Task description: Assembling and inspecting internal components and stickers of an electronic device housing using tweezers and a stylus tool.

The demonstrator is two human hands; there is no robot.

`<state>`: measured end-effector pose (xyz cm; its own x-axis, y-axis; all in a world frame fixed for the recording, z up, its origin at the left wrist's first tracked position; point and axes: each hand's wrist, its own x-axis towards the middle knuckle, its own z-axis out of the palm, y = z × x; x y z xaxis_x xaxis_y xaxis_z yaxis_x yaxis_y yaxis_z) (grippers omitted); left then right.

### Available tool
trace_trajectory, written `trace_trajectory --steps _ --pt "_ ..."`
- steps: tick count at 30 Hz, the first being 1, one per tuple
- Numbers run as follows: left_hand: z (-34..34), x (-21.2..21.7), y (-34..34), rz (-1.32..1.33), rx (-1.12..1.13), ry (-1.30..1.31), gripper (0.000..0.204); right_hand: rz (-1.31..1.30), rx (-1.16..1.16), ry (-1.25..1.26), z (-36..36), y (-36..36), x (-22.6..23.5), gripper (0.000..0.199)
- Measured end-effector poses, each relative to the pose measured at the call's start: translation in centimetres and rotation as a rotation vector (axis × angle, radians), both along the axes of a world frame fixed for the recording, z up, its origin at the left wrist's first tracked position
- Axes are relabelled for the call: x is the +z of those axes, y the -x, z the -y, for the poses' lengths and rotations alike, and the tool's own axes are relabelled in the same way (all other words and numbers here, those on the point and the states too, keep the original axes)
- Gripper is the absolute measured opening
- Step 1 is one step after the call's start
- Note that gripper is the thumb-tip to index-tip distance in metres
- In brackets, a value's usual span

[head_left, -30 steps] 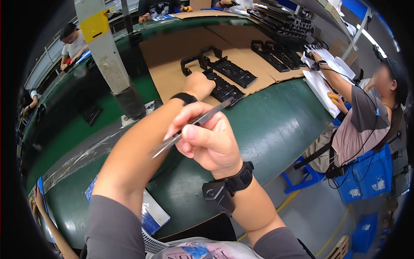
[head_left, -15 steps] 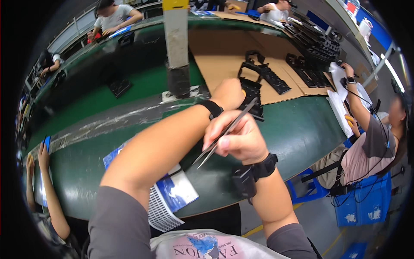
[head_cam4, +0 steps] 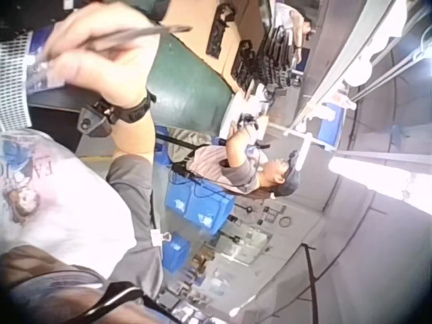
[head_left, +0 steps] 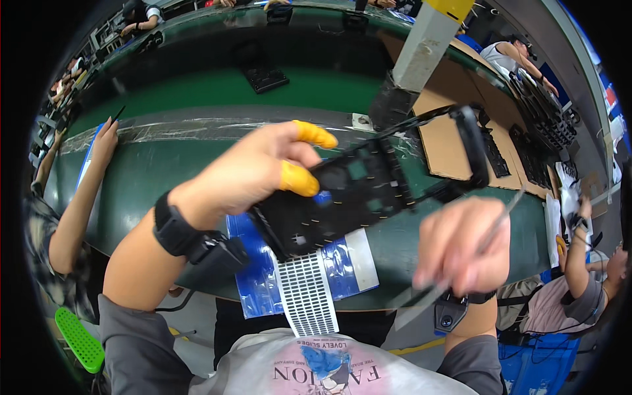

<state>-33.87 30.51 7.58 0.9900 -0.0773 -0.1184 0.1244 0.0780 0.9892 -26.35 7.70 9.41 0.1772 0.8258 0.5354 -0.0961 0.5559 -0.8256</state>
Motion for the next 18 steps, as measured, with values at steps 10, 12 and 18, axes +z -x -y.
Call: trace_trajectory --steps 10,12,18 --pt "-5.8 -3.9 1.2 0.247 0.662 0.255 0.039 -0.334 -0.649 0.431 -10.1 0.7 -7.8 0.013" --pt "-6.5 -4.2 1.3 0.187 0.685 0.317 0.041 -0.299 -0.632 0.531 -10.4 0.4 -9.1 0.012" --pt "-6.1 -5.1 0.8 0.349 0.749 0.501 0.030 -0.255 -0.605 0.604 -11.3 1.1 -9.9 0.012"
